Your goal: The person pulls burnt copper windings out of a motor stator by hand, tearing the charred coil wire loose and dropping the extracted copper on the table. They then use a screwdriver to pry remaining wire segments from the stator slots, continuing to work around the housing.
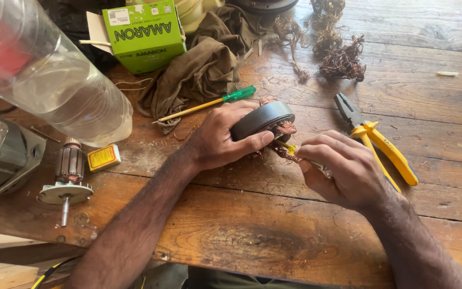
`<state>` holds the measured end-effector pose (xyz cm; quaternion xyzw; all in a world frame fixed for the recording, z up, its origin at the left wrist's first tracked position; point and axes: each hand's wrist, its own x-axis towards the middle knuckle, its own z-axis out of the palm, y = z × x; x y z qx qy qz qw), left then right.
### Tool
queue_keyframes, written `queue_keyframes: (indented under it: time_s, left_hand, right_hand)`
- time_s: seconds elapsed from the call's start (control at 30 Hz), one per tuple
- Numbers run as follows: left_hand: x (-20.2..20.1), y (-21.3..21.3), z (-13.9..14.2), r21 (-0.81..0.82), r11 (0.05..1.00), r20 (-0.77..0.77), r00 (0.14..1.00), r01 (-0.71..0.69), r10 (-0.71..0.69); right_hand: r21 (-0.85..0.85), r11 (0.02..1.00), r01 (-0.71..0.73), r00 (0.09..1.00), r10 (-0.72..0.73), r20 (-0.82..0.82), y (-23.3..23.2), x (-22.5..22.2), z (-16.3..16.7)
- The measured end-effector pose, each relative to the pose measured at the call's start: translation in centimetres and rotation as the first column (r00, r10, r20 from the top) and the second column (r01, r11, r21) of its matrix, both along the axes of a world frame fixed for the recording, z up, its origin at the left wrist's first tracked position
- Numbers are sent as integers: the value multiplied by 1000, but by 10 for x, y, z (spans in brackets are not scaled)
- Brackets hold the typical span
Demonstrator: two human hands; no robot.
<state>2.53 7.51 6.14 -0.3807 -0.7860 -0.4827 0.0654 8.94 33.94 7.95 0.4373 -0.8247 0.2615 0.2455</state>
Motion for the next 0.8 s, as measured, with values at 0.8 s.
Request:
queue_keyframes:
  time_s: [0.8]
  left_hand:
    - [4,2,-1,68,996,-75,996,-50,56]
  right_hand:
    - [-236,949,210,888,-84,452,21,-17,-21]
